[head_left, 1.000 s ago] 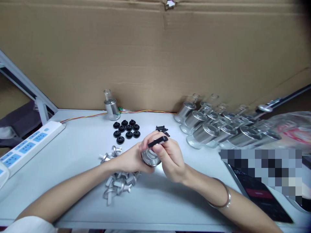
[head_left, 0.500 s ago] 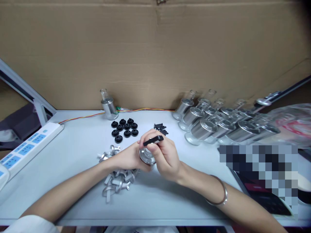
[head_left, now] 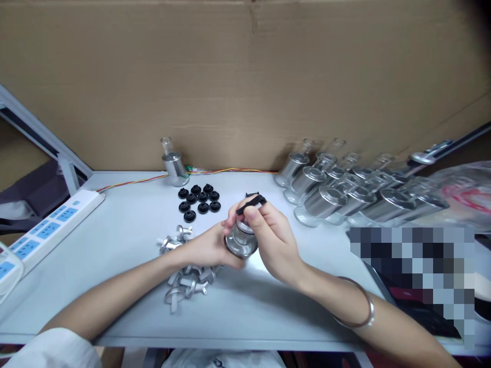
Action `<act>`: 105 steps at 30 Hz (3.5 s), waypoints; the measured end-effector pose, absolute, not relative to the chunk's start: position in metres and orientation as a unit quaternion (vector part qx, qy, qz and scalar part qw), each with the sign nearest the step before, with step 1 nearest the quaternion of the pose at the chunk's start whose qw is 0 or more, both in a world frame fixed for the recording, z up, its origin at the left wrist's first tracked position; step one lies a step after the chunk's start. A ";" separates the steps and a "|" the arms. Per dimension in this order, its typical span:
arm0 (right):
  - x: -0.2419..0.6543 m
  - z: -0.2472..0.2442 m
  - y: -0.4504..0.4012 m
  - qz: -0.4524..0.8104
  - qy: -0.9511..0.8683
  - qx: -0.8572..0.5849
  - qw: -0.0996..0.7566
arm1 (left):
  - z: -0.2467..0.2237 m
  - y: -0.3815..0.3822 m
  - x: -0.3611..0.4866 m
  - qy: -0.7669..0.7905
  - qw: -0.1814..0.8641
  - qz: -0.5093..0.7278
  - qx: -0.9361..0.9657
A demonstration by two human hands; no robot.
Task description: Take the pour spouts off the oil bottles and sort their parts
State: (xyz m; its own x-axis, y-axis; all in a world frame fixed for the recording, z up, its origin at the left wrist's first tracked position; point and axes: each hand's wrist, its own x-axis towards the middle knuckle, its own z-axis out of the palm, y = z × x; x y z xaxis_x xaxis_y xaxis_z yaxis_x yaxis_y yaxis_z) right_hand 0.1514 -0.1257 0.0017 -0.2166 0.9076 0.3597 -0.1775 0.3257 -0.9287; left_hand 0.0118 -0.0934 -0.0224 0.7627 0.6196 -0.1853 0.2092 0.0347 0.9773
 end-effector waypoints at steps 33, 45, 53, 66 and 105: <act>0.158 0.015 -0.125 0.482 -0.626 -0.325 0.519 | -0.019 -0.094 0.011 0.270 0.668 0.166 0.674; 0.151 0.009 -0.133 0.435 -0.620 -0.280 0.590 | -0.016 -0.096 0.012 0.266 0.657 0.175 0.683; 0.156 0.017 -0.124 0.461 -0.620 -0.280 0.570 | -0.018 -0.095 0.010 0.268 0.640 0.176 0.699; 0.193 0.055 -0.127 0.272 -0.608 -0.304 0.681 | -0.015 -0.092 0.002 0.294 0.609 0.152 0.720; 0.215 -0.092 -0.231 0.123 -0.791 -0.494 0.340 | 0.060 0.044 -0.029 0.502 0.065 0.451 0.735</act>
State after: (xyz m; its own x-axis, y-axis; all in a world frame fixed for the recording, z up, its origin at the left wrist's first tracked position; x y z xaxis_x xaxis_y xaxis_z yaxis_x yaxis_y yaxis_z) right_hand 0.2148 -0.2314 -0.0916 -0.2811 0.8649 0.4158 0.6973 0.4818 -0.5307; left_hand -0.0292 0.0436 0.0597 0.0892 0.7964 0.5982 0.6794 -0.4878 0.5482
